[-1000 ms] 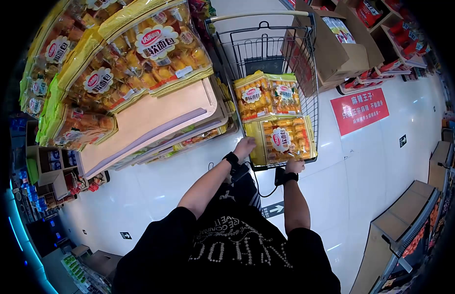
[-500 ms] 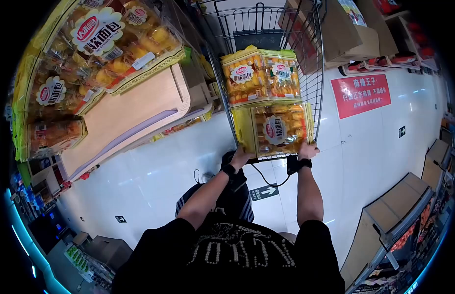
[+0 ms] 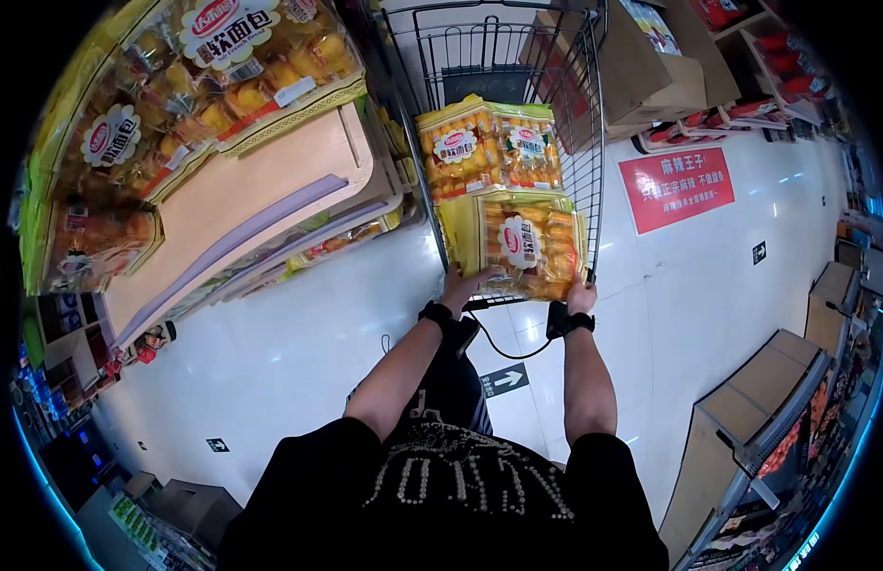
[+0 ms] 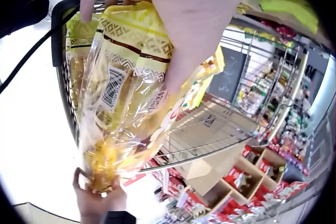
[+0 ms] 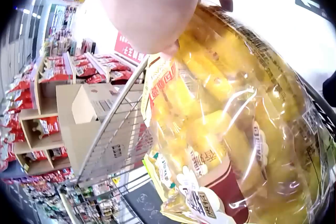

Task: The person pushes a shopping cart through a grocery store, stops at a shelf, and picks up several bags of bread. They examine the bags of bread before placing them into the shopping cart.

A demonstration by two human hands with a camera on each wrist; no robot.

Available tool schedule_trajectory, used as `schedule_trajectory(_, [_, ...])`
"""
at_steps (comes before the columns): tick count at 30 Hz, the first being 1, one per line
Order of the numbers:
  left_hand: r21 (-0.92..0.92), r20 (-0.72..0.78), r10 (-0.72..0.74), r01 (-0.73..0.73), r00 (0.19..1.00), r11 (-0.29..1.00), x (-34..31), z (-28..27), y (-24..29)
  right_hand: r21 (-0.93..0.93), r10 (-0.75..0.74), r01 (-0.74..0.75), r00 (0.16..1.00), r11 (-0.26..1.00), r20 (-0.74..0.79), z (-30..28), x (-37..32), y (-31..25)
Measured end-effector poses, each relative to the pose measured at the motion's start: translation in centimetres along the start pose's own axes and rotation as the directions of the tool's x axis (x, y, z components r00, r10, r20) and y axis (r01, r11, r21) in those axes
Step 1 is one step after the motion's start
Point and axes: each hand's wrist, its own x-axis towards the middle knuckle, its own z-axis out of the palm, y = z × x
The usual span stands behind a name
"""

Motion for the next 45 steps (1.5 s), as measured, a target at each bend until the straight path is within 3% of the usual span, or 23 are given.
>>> schedule_trajectory(2, [-0.127,0.101,0.059,-0.046,0.993,0.991,-2.2,-0.1,2.5,0.086,0.136,-0.142,0.988,0.986,0.073,-0.9,-1.6,1.5])
schedule_trajectory(4, [-0.016,-0.026,-0.110,0.110,0.994,0.994,-5.6,-0.3,5.1,0.321,0.267,-0.300,0.953,0.898,0.144,-0.9,-2.6,4.1])
schedule_trajectory(6, [-0.088,0.071,-0.054,0.060,0.996,0.994,-3.7,-1.5,1.1,0.647,0.356,-0.460,0.886,0.608,0.295,-1.8,-6.2,4.3])
schedule_trajectory(8, [0.016,0.003,0.147,-0.147,0.989,0.989,-5.0,-2.3,0.3,0.417,0.311,-0.445,0.883,0.793,0.351,-2.3,-8.2,6.0])
schedule_trajectory(9, [-0.056,-0.006,0.221,-0.221,0.975,0.974,-8.6,-2.6,2.9,0.244,0.028,-0.156,0.889,0.957,0.458,-2.7,-9.8,6.7])
schedule_trajectory(10, [-0.062,-0.016,0.240,-0.240,0.971,0.969,-10.5,-3.2,4.1,0.623,0.334,-0.626,0.779,0.469,0.531,-3.8,-14.3,2.1])
schedule_trajectory(12, [-0.044,-0.104,0.303,-0.309,0.947,0.950,-13.5,-4.2,5.1,0.507,0.262,-0.651,0.724,0.565,0.638,-3.6,-16.9,2.7])
schedule_trajectory(14, [-0.024,-0.147,0.434,-0.442,0.889,0.897,-15.3,-5.7,5.5,0.411,0.082,-0.641,0.596,0.649,0.799,-3.2,-18.9,3.6])
schedule_trajectory(16, [0.036,-0.085,0.501,-0.500,0.861,0.865,-19.8,-7.4,7.7,0.422,0.087,-0.646,0.604,0.636,0.792,-4.1,-23.1,1.4])
schedule_trajectory(18, [0.037,-0.092,0.546,-0.546,0.832,0.837,-23.0,-8.8,9.1,0.360,0.061,-0.668,0.519,0.651,0.852,-4.2,-25.1,0.5])
schedule_trajectory(20, [0.072,-0.100,0.598,-0.594,0.795,0.802,-25.3,-10.2,10.3,0.349,0.037,-0.643,0.507,0.682,0.861,-5.0,-27.0,-1.2])
schedule_trajectory(22, [0.044,-0.077,0.662,-0.661,0.746,0.749,-27.7,-11.0,11.5,0.397,-0.082,-0.487,0.547,0.778,0.833,-5.4,-27.7,-2.8])
schedule_trajectory(23, [0.080,-0.072,0.675,-0.670,0.735,0.738,-28.2,-11.5,11.9,0.448,-0.117,-0.420,0.613,0.790,0.782,-5.9,-27.7,-3.8])
schedule_trajectory(24, [0.115,-0.066,0.687,-0.678,0.724,0.726,-28.5,-12.1,12.6,0.478,-0.074,-0.348,0.743,0.807,0.666,-6.0,-27.6,-4.7])
schedule_trajectory(26, [0.155,-0.059,0.681,-0.667,0.730,0.729,-29.3,-12.6,13.7,0.644,-0.414,0.111,0.843,0.757,0.342,-5.0,-25.3,-5.3])
schedule_trajectory(28, [0.257,-0.007,0.738,-0.712,0.675,0.653,-29.7,-12.9,14.9,0.606,-0.505,0.230,0.797,0.761,0.332,-8.5,-25.9,-9.3])
schedule_trajectory(30, [0.249,0.045,0.728,-0.714,0.684,0.655,-29.6,-12.7,16.1,0.664,-0.631,0.252,0.651,0.704,0.422,-7.9,-22.6,-11.0])
schedule_trajectory(32, [0.217,0.085,0.693,-0.692,0.716,0.689,-29.2,-12.3,16.9,0.685,-0.641,0.104,0.476,0.721,0.603,-11.5,-25.3,-14.5])
schedule_trajectory(36, [0.066,0.105,0.614,-0.622,0.782,0.780,-30.7,-10.5,18.4,0.663,-0.614,0.041,0.422,0.748,0.667,-12.6,-26.5,-15.1])
schedule_trajectory(38, [-0.019,0.149,0.601,-0.606,0.785,0.795,-27.0,-10.8,17.9,0.605,-0.566,-0.302,0.216,0.736,0.796,-13.0,-26.5,-13.8])
schedule_trajectory(40, [-0.101,0.120,0.601,-0.593,0.790,0.799,-25.2,-10.4,17.6,0.607,-0.544,-0.322,0.270,0.727,0.795,-13.3,-27.3,-13.4])
schedule_trajectory(42, [-0.091,0.134,0.585,-0.578,0.800,0.811,-23.9,-10.2,16.4,0.635,-0.503,-0.399,0.391,0.662,0.770,-13.8,-28.1,-12.7])
schedule_trajectory(45, [-0.270,0.216,0.556,-0.498,0.803,0.824,-22.1,-10.1,14.2,0.706,-0.549,-0.353,0.452,0.613,0.703,-12.6,-26.1,-11.5])
